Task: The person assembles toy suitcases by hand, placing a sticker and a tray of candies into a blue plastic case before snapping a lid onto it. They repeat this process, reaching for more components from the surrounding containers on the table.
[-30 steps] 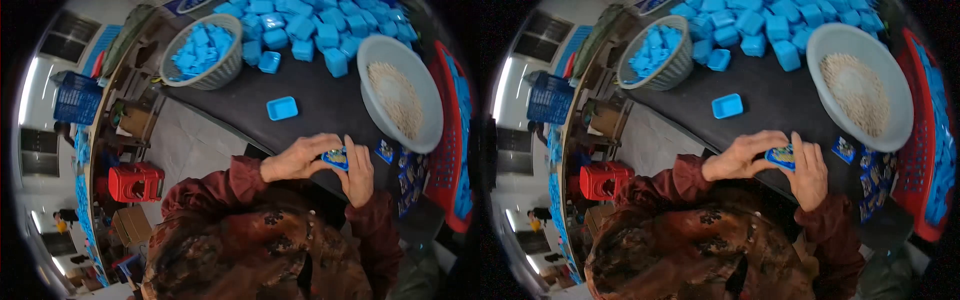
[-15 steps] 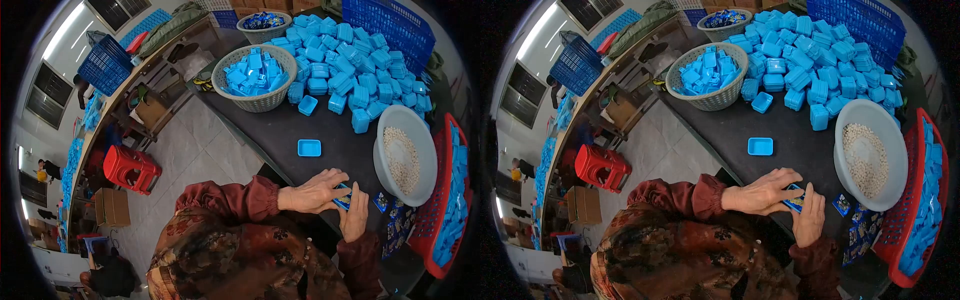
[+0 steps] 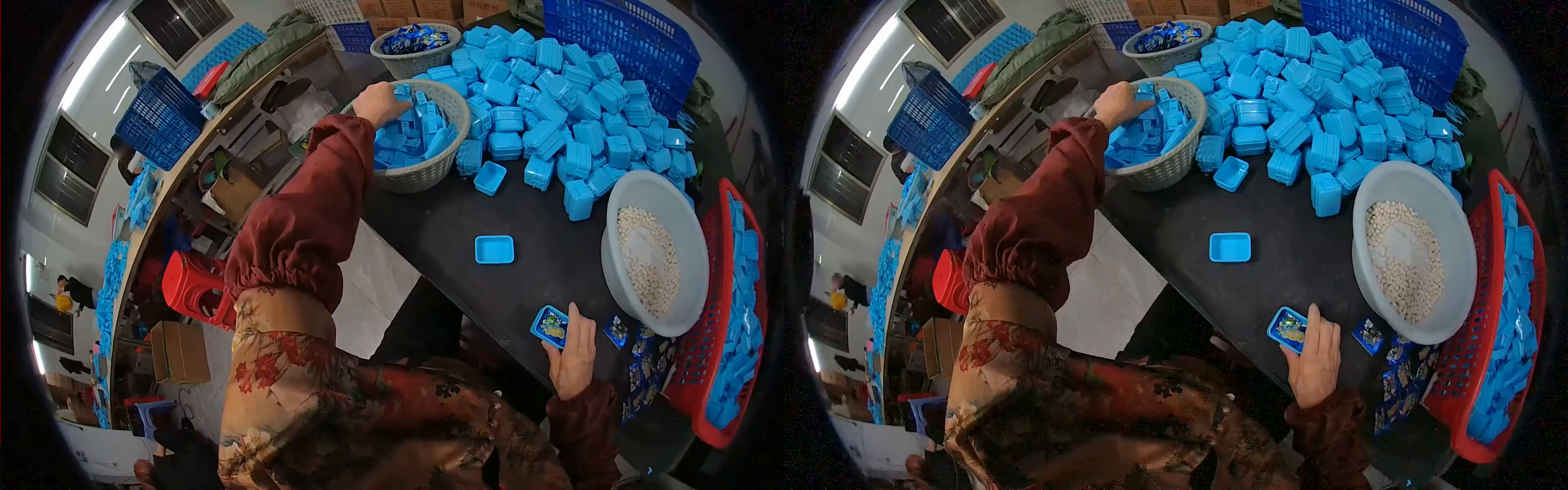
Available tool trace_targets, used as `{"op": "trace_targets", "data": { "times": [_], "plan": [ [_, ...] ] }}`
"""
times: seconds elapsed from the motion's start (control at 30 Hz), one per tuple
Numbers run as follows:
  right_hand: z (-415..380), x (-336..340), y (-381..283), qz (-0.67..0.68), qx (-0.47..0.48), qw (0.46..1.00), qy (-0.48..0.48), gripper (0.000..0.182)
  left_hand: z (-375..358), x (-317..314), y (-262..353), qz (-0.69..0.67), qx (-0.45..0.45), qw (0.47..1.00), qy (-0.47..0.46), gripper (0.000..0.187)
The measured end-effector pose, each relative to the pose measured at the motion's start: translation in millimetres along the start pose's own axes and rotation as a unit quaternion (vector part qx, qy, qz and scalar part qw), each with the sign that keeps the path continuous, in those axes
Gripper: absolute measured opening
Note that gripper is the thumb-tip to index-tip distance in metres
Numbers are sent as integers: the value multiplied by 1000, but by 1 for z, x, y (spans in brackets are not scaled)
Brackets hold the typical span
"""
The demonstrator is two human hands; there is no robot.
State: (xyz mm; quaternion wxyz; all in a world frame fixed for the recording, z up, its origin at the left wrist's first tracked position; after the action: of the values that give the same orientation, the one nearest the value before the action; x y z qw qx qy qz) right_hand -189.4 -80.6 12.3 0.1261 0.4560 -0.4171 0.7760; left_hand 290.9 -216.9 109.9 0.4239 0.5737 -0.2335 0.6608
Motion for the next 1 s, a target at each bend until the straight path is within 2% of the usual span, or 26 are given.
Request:
{"op": "trace_targets", "data": {
  "times": [0.1, 0.17, 0.2, 0.27, 0.33, 0.4, 0.43, 0.47, 0.5, 0.53, 0.6, 0.63, 0.7, 0.73, 0.83, 0.93, 1.0],
  "plan": [
    [0, 0, 2, 9, 6, 1000, 0, 72, 3, -8, 1, 14, -23, 999, 22, 50],
    [1, 0, 1, 10, 16, 1000, 0, 73, 1, -5, 3, 28, -46, 997, 55, 33],
    [1, 1, 0, 11, 15, 1000, 0, 72, 1, -7, 1, 31, -46, 997, 54, 33],
    [2, 1, 2, 13, 9, 1000, 2, 72, -2, 5, 3, -31, -52, 974, 217, 26],
    [1, 1, 1, -2, 35, 999, 25, 72, 8, 12, 1, -80, -105, 940, 314, 26],
    [2, 3, -1, -16, 36, 999, 29, 75, -21, 42, 31, -303, -156, 923, 179, 19],
    [2, 4, -1, -12, 30, 999, 30, 76, -54, 50, 64, -518, -168, 836, 65, 19],
    [2, 3, 0, -6, 32, 999, 33, 77, -94, 57, 95, -699, -156, 696, -53, 19],
    [3, 4, 4, -9, 10, 999, 31, 77, -121, 59, 115, -682, -168, 699, -130, 18],
    [3, 5, 2, -1, 26, 999, 37, 73, -146, 55, 129, -660, -180, 699, -208, 17],
    [0, 6, 2, 4, 25, 999, 45, 70, -200, 36, 156, -710, -138, 576, -381, 12],
    [0, 6, 3, 9, 16, 999, 41, 71, -216, 22, 164, -704, -132, 556, -421, 11],
    [-3, 9, 1, 1, -4, 1000, 31, 72, -238, -6, 177, -701, -106, 572, -412, 14],
    [-5, 9, 2, 0, -13, 999, 34, 72, -246, -16, 182, -684, -101, 608, -390, 19],
    [-9, 11, 3, 2, -12, 998, 59, 77, -264, -31, 196, -677, -138, 571, -442, 21],
    [-11, 13, 8, 71, -45, 993, 85, 86, -271, -36, 198, -661, -130, 582, -455, 24],
    [-12, 12, 10, 102, -32, 988, 107, 93, -272, -38, 199, -649, -132, 583, -471, 27]
  ]
}}
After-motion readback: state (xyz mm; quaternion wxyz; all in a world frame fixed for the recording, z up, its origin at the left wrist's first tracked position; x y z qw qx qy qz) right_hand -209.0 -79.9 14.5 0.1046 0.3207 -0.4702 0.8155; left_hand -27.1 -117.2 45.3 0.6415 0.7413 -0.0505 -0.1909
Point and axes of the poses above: each hand's wrist, its own z-axis towards the middle knuckle, its own x-axis out of the back of the hand, y = z × x, the point moved 5 cm from there along z, towards the middle knuckle
